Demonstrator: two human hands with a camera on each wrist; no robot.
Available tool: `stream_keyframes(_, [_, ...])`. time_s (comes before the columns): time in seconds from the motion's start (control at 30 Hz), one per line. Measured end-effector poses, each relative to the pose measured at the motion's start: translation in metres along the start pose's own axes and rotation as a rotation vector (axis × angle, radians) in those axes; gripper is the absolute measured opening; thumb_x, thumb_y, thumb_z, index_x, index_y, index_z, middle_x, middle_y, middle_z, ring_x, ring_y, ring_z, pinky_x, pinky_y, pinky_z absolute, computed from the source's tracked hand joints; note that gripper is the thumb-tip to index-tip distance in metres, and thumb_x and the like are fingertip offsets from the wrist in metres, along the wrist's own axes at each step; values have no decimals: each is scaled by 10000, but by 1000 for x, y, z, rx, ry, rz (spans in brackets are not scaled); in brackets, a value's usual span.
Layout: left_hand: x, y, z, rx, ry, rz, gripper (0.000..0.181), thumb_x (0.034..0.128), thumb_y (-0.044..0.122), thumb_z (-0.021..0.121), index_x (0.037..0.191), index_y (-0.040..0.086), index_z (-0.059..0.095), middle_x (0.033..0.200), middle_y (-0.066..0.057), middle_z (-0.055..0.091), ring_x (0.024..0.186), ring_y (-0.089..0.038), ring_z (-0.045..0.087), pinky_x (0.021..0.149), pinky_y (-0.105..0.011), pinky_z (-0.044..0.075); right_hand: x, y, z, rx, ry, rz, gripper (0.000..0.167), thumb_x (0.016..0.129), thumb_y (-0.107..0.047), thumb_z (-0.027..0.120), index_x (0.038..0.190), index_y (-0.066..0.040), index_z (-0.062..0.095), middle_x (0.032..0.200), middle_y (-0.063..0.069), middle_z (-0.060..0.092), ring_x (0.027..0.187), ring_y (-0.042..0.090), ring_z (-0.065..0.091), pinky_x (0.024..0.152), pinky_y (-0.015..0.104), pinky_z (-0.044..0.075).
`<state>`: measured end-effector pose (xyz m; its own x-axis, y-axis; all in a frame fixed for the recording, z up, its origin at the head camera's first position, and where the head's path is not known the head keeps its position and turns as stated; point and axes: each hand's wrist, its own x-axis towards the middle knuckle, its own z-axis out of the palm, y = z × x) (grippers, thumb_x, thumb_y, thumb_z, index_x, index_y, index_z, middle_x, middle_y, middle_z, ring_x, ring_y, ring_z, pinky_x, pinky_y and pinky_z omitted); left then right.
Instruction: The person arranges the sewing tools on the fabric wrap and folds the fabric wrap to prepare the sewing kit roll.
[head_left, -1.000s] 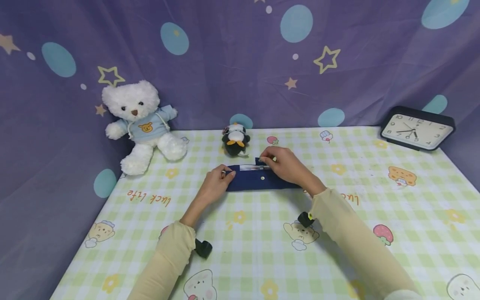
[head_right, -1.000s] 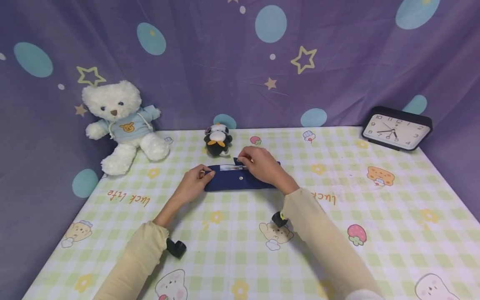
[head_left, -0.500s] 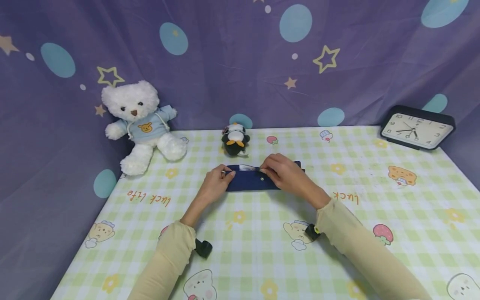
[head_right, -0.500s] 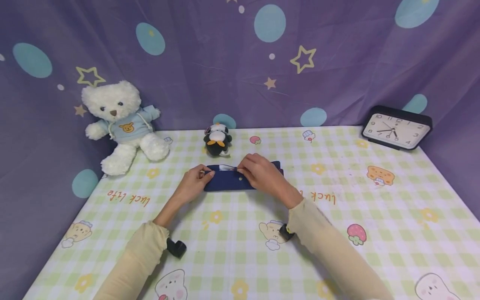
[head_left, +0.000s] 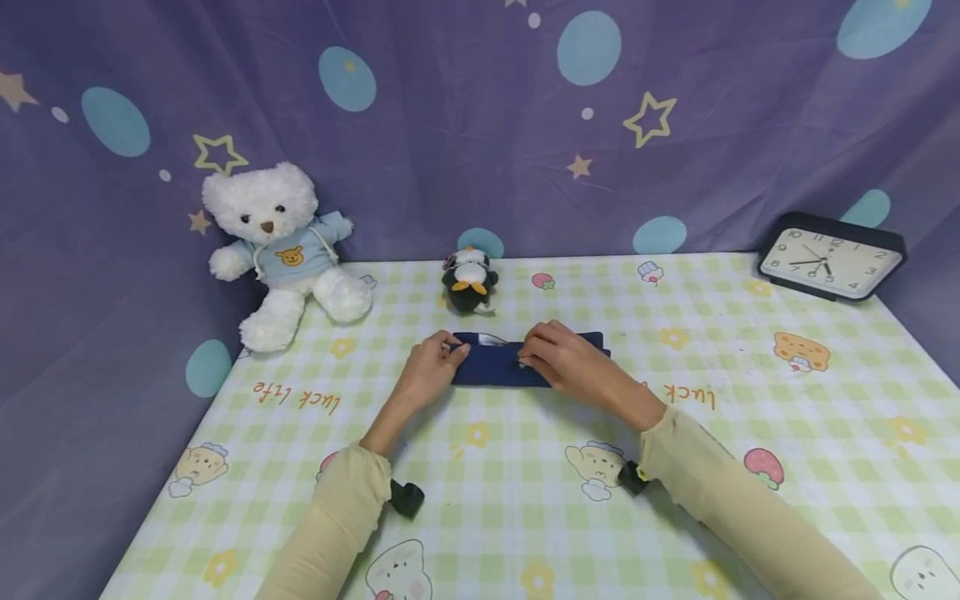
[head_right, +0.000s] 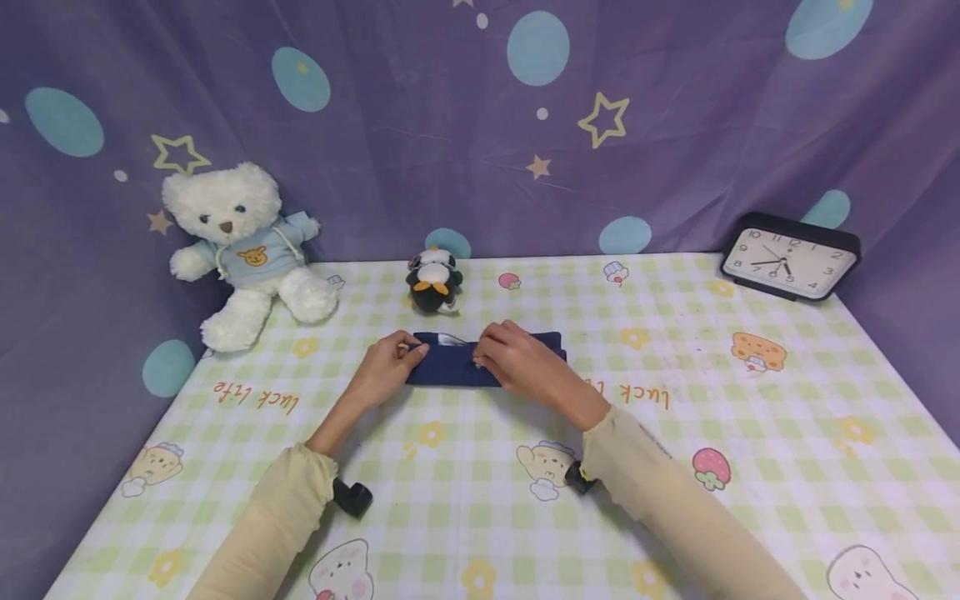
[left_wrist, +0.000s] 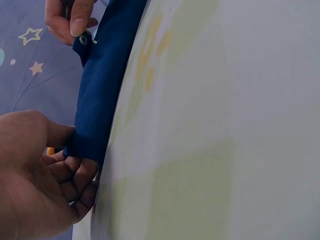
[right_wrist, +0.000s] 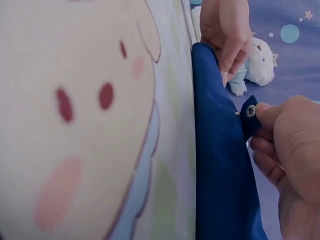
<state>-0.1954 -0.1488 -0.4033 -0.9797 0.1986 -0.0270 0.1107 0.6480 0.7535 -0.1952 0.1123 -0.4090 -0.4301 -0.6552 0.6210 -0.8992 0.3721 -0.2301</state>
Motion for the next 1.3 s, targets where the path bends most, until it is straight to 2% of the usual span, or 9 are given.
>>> stream_keyframes(0.33, [1,0,1,20,16,-10,321,1078,257,583,1243,-15,631,662,-35,529,556,-171,442,587,-349,398,-3,-1,2,-5,17,-49,93,897,44,765,962,-3,718,998,111,633,895,265,604,782,368,527])
stream_keyframes(0.47, [1,0,2,28,16,-15,323,1080,260,578,1243,-13,634,686,-49,551,574,-183,464,610,-362,417,-6,-2,1,-3,0,-42,60,913,19,762,962,-10,741,1023,110,630,912,259,600,766,342,526])
stream_keyframes(0.57, [1,0,2,36,15,-21,327,1082,267,575,1242,-11,638,718,-59,580,598,-192,499,645,-382,448,-8,-3,-1,-16,-26,-39,95,905,-11,786,998,-7,774,1054,115,634,917,254,596,753,329,525])
stream_keyframes(0.67, [1,0,2,43,14,-28,329,1081,271,574,1239,-11,639,758,-64,610,633,-198,540,689,-405,479,-10,-6,-4,-116,-76,-76,190,892,-69,817,1065,4,788,1104,131,631,933,259,594,772,338,530])
stream_keyframes(0.83, [1,1,1,38,5,-37,328,1082,271,572,1236,-12,635,758,-69,608,635,-204,540,696,-414,481,-9,-12,-7,-391,-174,-167,284,908,-202,822,1127,-25,790,1153,131,618,944,259,595,834,357,527])
stream_keyframes(0.9, [1,1,1,35,1,-39,328,1084,272,569,1237,-11,633,752,-66,603,632,-203,535,691,-407,476,-8,-16,-8,-458,-200,-176,293,913,-231,818,1129,-34,791,1155,127,621,940,256,593,845,360,523])
stream_keyframes(1.13, [1,0,1,33,-8,-37,323,1084,265,568,1233,-14,630,770,-71,612,645,-204,544,688,-398,471,-7,-26,-7,-623,-245,-206,332,926,-252,792,1143,-3,771,1125,134,612,928,272,574,853,368,516])
stream_keyframes(1.3, [2,0,1,39,-13,-41,319,1085,266,567,1225,-12,635,774,-68,617,645,-199,548,677,-387,467,-6,-30,-5,-675,-262,-201,309,941,-226,771,1143,8,765,1079,128,583,878,269,536,832,366,497])
